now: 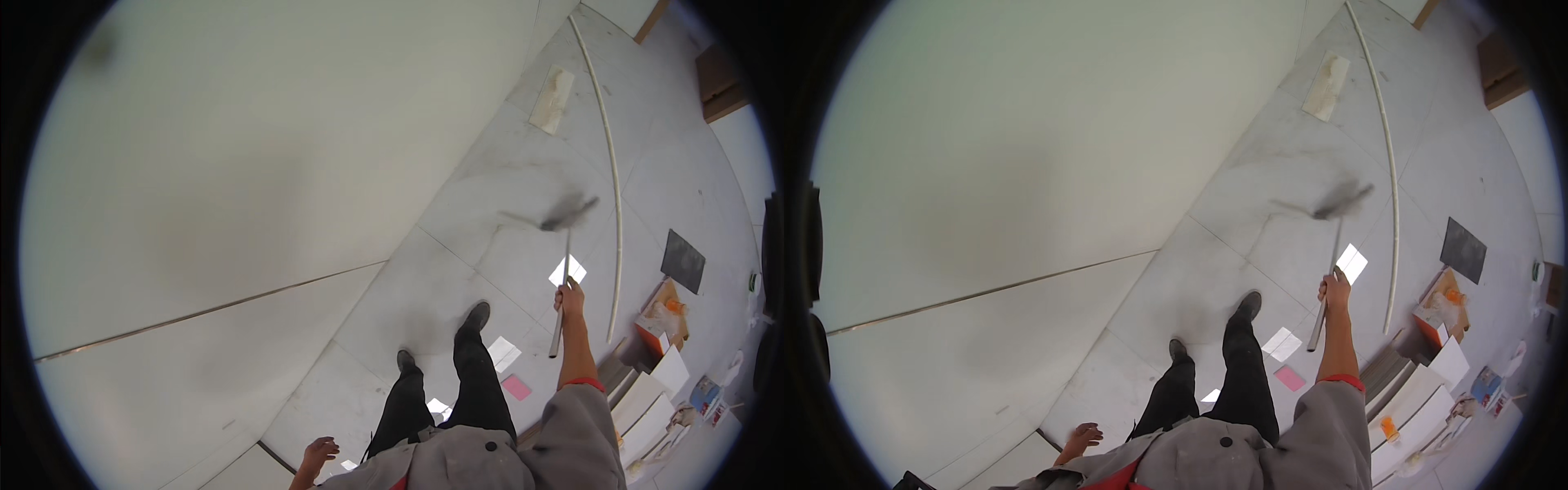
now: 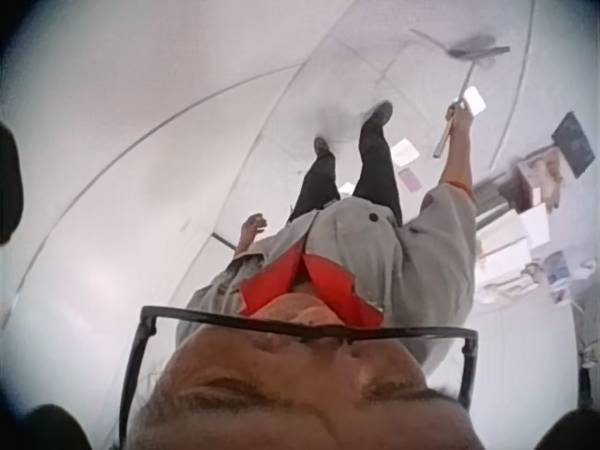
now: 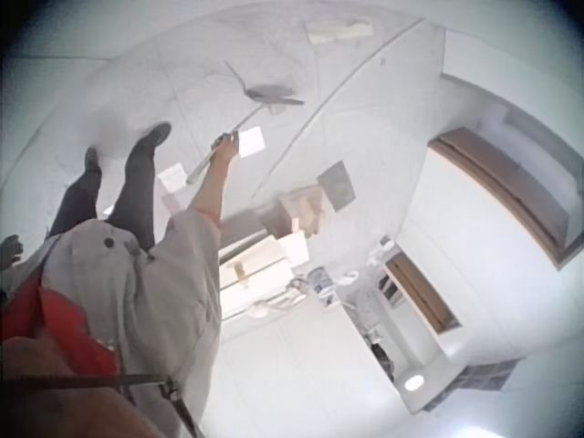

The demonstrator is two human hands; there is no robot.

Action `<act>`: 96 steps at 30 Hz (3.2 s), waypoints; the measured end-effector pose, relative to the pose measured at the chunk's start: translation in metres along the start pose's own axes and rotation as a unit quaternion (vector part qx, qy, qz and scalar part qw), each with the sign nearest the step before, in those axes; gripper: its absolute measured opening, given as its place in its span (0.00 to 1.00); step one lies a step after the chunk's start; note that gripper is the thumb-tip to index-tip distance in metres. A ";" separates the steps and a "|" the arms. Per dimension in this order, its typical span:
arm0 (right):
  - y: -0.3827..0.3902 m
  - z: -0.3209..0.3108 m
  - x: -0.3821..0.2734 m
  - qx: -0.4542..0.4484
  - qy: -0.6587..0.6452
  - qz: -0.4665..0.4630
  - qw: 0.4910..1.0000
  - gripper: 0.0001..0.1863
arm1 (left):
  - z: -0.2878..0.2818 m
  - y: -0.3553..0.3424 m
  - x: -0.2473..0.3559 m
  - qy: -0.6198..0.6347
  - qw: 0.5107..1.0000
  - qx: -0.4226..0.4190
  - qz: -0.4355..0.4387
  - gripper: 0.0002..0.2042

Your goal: The person kneels and applies yellow tape along the bottom edge of a wall panel, then places a long trim piece along the taped line. They later sweep the floor with a broom and dustpan while another person moves a large panel nearby.

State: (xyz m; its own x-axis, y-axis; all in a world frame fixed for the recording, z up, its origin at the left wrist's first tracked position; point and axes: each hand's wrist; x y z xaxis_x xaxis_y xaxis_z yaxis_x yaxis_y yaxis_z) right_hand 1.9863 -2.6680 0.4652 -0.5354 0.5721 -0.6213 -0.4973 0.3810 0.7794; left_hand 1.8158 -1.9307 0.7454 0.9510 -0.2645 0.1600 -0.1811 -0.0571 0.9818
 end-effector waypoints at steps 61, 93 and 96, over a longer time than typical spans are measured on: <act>-0.440 0.035 -0.528 -0.245 -0.079 0.116 0.959 0.36 | 0.448 -0.099 0.622 -0.108 0.994 -0.036 0.000 0.19; -0.424 0.024 -0.597 -0.388 0.178 0.307 0.851 0.29 | 0.641 -0.053 0.711 0.067 0.992 -0.040 -0.095 0.16; -0.448 0.016 -0.593 -0.356 0.199 0.325 0.853 0.31 | 0.680 -0.037 0.711 0.023 0.993 -0.028 -0.113 0.16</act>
State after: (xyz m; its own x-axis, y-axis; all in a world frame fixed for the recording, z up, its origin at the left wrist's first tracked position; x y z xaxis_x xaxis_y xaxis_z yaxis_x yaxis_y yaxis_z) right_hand 2.5380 -3.1662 0.4855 -0.9750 0.1484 -0.1655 -0.2201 -0.5410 0.8117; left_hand 2.3281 -2.7710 0.7530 0.9764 -0.2071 -0.0612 0.0505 -0.0569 0.9971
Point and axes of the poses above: each hand's wrist, its own y-axis away from the middle knuckle, its own z-axis out of the palm, x = y × z, and after that the axes turned 13 degrees about -x, right-handed
